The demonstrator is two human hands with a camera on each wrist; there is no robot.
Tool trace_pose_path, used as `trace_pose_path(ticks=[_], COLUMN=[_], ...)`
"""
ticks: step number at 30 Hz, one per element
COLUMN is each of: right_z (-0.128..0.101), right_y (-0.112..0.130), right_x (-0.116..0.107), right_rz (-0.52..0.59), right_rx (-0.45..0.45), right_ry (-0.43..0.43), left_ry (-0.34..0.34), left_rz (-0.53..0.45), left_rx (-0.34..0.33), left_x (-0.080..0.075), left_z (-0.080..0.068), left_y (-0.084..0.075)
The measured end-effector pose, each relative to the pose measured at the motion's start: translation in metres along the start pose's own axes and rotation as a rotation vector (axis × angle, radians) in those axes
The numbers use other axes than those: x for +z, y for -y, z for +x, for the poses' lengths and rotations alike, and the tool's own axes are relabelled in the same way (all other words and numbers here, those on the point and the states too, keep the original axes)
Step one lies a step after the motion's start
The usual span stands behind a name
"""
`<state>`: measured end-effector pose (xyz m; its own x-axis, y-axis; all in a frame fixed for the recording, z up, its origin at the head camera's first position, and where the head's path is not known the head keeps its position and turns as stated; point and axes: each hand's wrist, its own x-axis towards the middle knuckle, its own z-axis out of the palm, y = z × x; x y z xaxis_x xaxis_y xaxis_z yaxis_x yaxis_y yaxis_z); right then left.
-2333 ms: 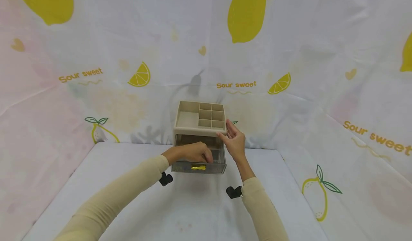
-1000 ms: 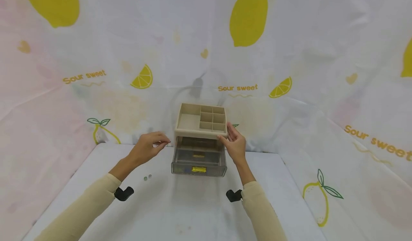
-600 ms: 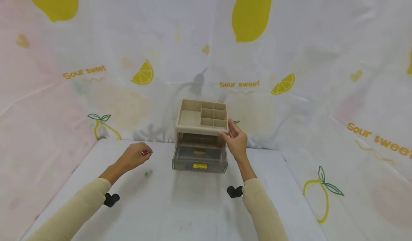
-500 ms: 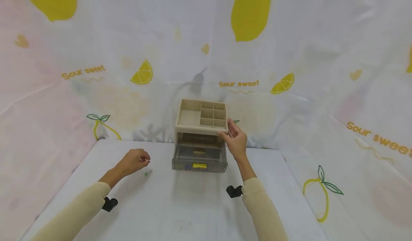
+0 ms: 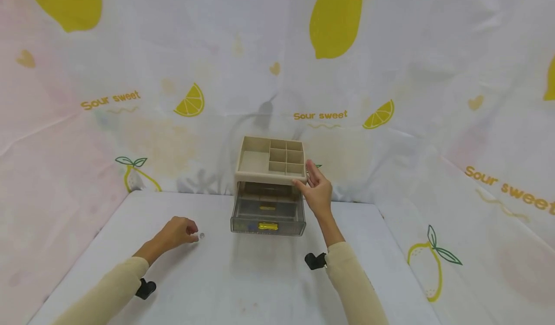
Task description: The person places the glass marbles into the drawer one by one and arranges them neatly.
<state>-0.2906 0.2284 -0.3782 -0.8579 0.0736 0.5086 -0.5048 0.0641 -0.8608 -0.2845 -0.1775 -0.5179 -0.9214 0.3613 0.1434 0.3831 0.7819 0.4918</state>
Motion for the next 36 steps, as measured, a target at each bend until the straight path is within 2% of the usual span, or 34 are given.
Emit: trace_pose_path(ticks=[4,9,17,24,29,33,36], right_z=[0.0,0.0,0.0,-0.002,-0.001,0.0,-0.001], right_y=[0.0,0.0,0.004,0.003,0.002,0.002,0.002], right_x=[0.001,0.001,0.004,0.001,0.001,0.001,0.0], right_rz=[0.009,0.005,-0.094,-0.075,-0.06,-0.044,-0.037], right_rx=[-0.016,-0.033,-0.118,-0.11,-0.107,-0.102,-0.104], right_ry=[-0.011,0.007,0.01,0.026,0.037,0.035,0.033], left_ry=[0.032,0.039,0.016,0.013,-0.011,-0.061,-0.094], left_rz=[-0.02,-0.017,-0.013,-0.011,-0.052,-0.104,-0.121], left_rx=[-0.038,-0.07,-0.072,-0.057,-0.068,-0.033,0.02], left_x=[0.005,0.009,0.01,0.012,0.007,-0.005,-0.02], left_z=[-0.002,-0.006,-0.006,-0.006,-0.005,0.001,0.006], left_y=[0.002,0.003,0.002,0.005,0.006,0.004,-0.002])
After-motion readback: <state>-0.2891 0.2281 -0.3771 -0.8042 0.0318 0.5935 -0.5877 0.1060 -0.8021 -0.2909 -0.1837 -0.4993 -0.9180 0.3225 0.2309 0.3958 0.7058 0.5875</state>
